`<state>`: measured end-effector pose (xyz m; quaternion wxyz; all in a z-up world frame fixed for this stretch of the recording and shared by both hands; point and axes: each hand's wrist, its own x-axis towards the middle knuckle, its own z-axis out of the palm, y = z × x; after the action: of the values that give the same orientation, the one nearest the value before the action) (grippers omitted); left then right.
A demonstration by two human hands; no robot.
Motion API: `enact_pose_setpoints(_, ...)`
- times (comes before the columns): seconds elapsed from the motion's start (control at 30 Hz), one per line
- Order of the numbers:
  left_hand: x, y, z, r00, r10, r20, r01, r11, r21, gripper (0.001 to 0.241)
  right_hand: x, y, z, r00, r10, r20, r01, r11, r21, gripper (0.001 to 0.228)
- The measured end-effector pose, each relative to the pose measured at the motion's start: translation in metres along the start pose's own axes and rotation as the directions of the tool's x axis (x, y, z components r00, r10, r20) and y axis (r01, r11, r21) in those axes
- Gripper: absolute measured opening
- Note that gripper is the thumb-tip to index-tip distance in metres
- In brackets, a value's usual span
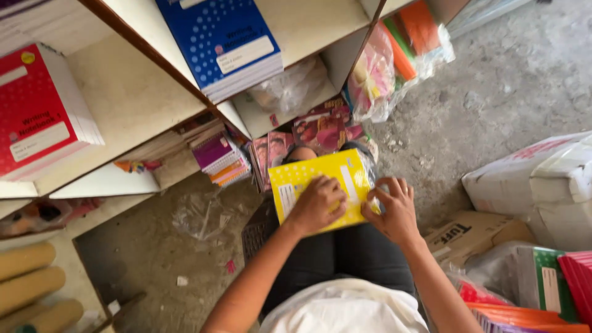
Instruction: Unwrapping a stack of yellow notebooks and placing them neatly on a store shelf.
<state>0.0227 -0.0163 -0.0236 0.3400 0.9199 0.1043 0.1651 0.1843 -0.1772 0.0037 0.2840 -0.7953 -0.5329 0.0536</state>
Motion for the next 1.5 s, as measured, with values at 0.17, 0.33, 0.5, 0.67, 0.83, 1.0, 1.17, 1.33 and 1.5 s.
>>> enact_pose_setpoints(0.17,0.004,-0.058,-0.008,0.987,0.029,-0.161,0.002,0.982,0.190,0.027,0.019,-0.022,0.022,0.983,-0.047,0.177,0.056,0.997,-0.045,0.033)
enact_pose_setpoints(0.33,0.019,-0.060,-0.015,0.844,-0.536,-0.016,0.526,0.823,0.216,0.050,0.040,-0.085,0.043,0.962,0.137,0.236,-0.147,0.989,0.027,0.044)
enact_pose_setpoints(0.5,0.030,-0.016,-0.041,0.693,-0.715,0.086,0.670,0.684,0.289,0.052,0.023,-0.071,0.059,0.985,0.118,0.122,-0.136,0.980,0.144,0.037)
enact_pose_setpoints(0.67,0.020,-0.005,-0.021,0.547,-0.816,0.187,0.700,0.568,0.432,0.051,0.009,-0.046,0.065,0.974,0.103,0.202,-0.131,0.982,0.133,0.033)
enact_pose_setpoints(0.83,0.007,-0.039,0.008,0.979,-0.001,-0.204,-0.033,0.987,-0.160,0.037,0.006,-0.044,0.065,0.995,0.004,0.099,-0.030,0.964,0.264,0.035)
enact_pose_setpoints(1.0,0.015,-0.017,-0.009,0.975,-0.062,-0.211,0.055,0.998,-0.042,0.043,0.002,-0.045,0.059,0.994,-0.103,0.025,0.088,0.931,0.355,0.032)
enact_pose_setpoints(1.17,0.014,-0.015,-0.006,0.953,-0.061,-0.296,0.084,0.994,0.065,0.043,0.001,-0.055,0.043,0.974,-0.228,-0.001,0.201,0.856,0.477,0.035)
enact_pose_setpoints(1.33,0.024,-0.019,0.006,0.954,-0.043,-0.297,0.098,0.980,0.173,0.042,-0.010,-0.053,0.033,0.969,-0.248,0.003,0.223,0.876,0.427,0.041)
enact_pose_setpoints(1.5,0.031,-0.018,0.013,0.959,-0.033,-0.283,0.097,0.971,0.218,0.044,-0.018,-0.054,0.026,0.971,-0.240,-0.012,0.223,0.880,0.419,0.041)
